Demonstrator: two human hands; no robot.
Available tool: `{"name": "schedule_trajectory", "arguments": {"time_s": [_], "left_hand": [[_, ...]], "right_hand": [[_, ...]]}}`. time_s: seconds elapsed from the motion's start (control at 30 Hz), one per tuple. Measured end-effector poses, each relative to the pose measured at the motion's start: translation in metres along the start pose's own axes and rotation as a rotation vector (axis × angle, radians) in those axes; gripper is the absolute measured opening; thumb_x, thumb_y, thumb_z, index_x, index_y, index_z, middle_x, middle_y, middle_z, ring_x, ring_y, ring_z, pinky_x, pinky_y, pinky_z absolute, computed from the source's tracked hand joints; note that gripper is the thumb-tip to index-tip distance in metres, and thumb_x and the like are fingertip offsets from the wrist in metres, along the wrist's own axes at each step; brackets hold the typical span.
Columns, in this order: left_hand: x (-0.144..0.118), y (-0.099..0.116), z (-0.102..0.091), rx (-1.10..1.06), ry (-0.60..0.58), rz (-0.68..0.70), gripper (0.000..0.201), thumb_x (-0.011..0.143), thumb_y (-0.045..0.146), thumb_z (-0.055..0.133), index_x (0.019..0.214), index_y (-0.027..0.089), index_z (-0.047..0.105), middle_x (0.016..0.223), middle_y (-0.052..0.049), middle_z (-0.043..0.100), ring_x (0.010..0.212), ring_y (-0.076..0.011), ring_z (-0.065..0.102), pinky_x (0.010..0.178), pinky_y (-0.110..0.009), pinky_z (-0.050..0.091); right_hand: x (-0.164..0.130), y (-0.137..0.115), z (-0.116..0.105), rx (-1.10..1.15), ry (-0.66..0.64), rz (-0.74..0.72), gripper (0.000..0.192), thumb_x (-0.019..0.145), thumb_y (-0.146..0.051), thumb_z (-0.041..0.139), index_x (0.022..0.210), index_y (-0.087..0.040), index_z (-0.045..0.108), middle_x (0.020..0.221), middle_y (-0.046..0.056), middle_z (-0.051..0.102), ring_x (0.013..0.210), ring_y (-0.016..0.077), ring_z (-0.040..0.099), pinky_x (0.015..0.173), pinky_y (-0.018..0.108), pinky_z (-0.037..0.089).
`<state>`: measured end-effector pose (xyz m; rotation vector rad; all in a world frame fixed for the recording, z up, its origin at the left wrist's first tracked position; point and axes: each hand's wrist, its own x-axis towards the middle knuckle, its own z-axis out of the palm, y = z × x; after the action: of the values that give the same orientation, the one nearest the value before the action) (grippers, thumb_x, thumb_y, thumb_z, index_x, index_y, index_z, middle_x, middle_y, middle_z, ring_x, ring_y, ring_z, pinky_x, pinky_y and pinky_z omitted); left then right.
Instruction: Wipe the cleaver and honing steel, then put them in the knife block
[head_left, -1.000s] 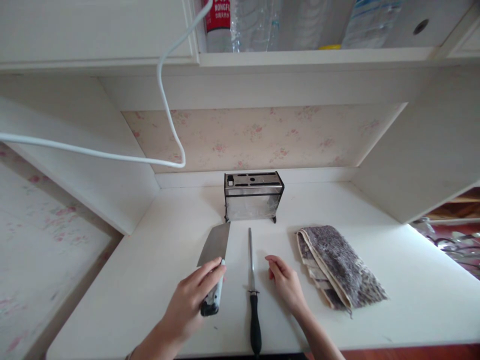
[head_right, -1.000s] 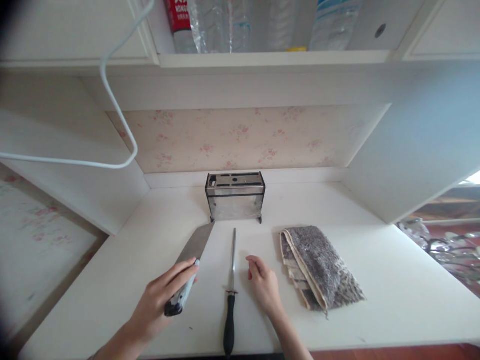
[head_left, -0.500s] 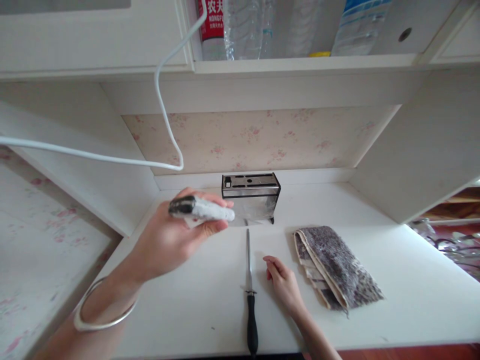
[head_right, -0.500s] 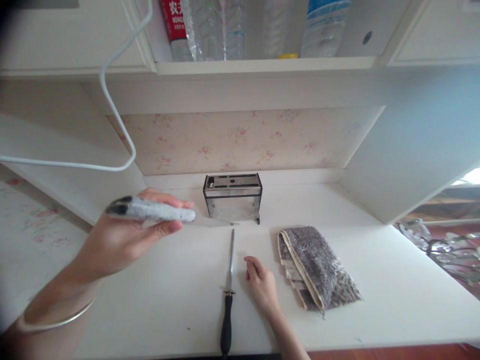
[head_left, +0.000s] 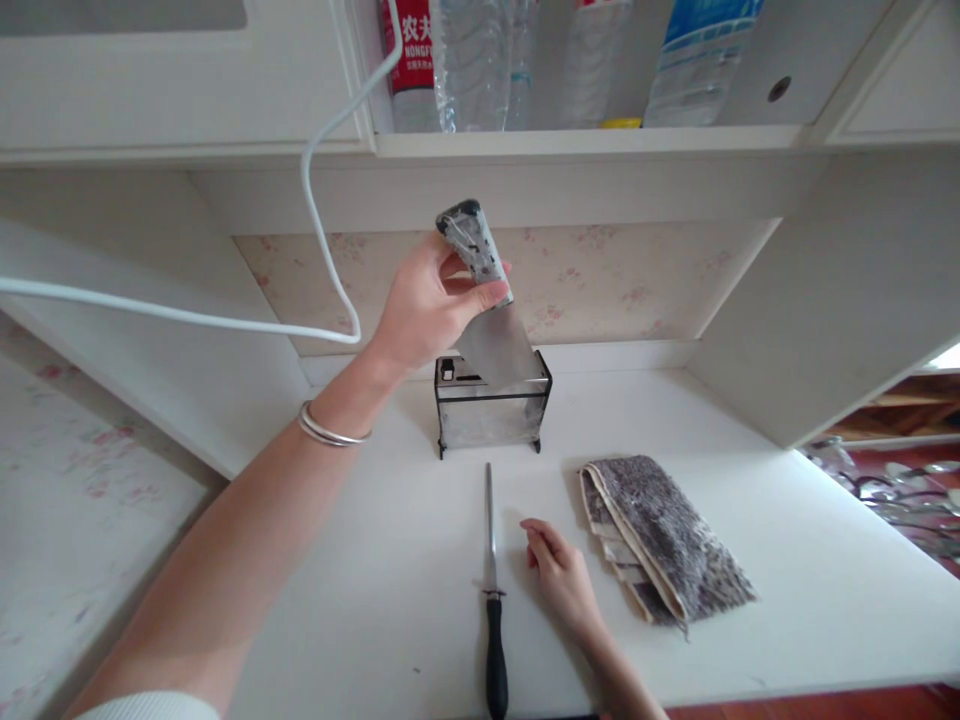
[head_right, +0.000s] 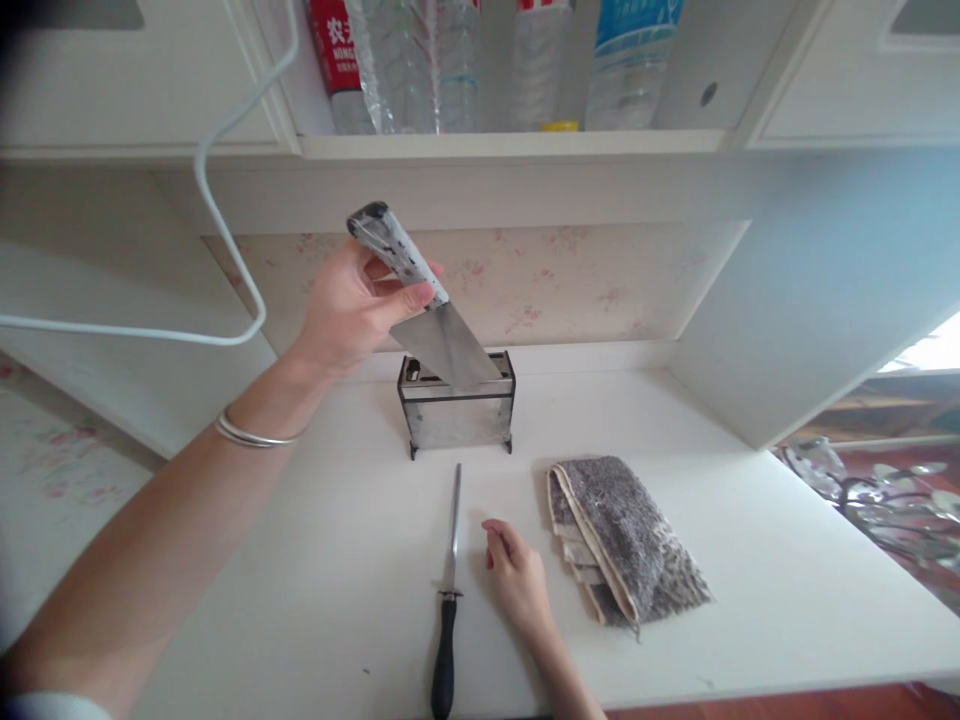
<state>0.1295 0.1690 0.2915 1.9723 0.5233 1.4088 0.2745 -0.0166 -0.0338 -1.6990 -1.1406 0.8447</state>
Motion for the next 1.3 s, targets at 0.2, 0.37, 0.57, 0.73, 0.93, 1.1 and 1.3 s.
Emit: {"name": "schedule_trajectory", "arguments": {"time_s": [0.2,0.37,0.57,0.73,0.93,1.1,1.3], "left_hand": [[0.026,-0.001,0.014,0.044,-0.036,0.020,0.030,0.073,0.023,0.075,0.098,0.019,0.059,0.098,-0.003,0.070,0.104,-0.0234,0.065,0.087,-0.039,0.056],[0.037,-0.001,0.024,-0.048,-0.086,-0.022,0.030,0.069,0.011,0.075,0.093,0.017,0.059,0.094,-0.003,0.069,0.105,-0.0242,0.065,0.088,-0.042,0.055],[0.050,0.000,0.028,-0.031,-0.188,-0.004,0.031,0.068,0.006,0.074,0.093,0.016,0.059,0.088,0.000,0.068,0.095,-0.0205,0.068,0.084,-0.036,0.056],[0.057,0.000,0.028,-0.001,-0.230,-0.021,0.028,0.068,0.007,0.074,0.090,0.016,0.059,0.086,-0.001,0.068,0.088,-0.0176,0.069,0.080,-0.031,0.055],[0.061,-0.001,0.028,-0.021,-0.232,-0.004,0.025,0.070,0.007,0.073,0.087,0.016,0.058,0.085,0.000,0.067,0.083,-0.0154,0.068,0.075,-0.029,0.054],[0.064,-0.001,0.029,-0.090,-0.266,0.009,0.025,0.070,0.009,0.073,0.088,0.017,0.058,0.086,-0.001,0.067,0.081,-0.0148,0.066,0.073,-0.030,0.055],[0.064,-0.009,0.029,-0.050,-0.276,0.002,0.024,0.070,0.011,0.074,0.085,0.019,0.058,0.086,-0.001,0.067,0.081,-0.0143,0.063,0.076,-0.032,0.052]], "right_hand": [[-0.001,-0.005,-0.001,0.002,0.007,0.005,0.046,0.088,-0.055,0.043,0.099,-0.019,0.070,0.060,0.002,0.058,0.058,0.0180,0.054,0.056,0.026,0.038],[-0.002,-0.008,-0.003,-0.001,-0.008,0.008,0.045,0.089,-0.054,0.042,0.100,-0.019,0.069,0.061,0.001,0.057,0.060,0.0189,0.054,0.058,0.027,0.037],[-0.002,-0.005,-0.002,0.003,-0.001,0.007,0.045,0.090,-0.053,0.042,0.101,-0.019,0.069,0.061,0.001,0.058,0.061,0.0180,0.055,0.059,0.026,0.038],[-0.001,0.001,-0.001,-0.013,-0.004,-0.007,0.047,0.091,-0.053,0.039,0.102,-0.017,0.067,0.062,0.000,0.057,0.060,0.0165,0.053,0.059,0.025,0.037],[-0.002,0.002,-0.001,-0.022,-0.007,-0.010,0.047,0.091,-0.053,0.038,0.103,-0.017,0.067,0.062,0.001,0.056,0.061,0.0160,0.053,0.059,0.024,0.037],[-0.002,-0.001,-0.001,-0.035,-0.011,-0.010,0.047,0.092,-0.053,0.038,0.104,-0.017,0.066,0.063,0.000,0.056,0.062,0.0164,0.054,0.061,0.025,0.037],[-0.003,-0.003,-0.001,-0.065,-0.005,-0.007,0.045,0.092,-0.052,0.038,0.103,-0.018,0.066,0.062,0.000,0.056,0.062,0.0164,0.055,0.061,0.025,0.037]]}}
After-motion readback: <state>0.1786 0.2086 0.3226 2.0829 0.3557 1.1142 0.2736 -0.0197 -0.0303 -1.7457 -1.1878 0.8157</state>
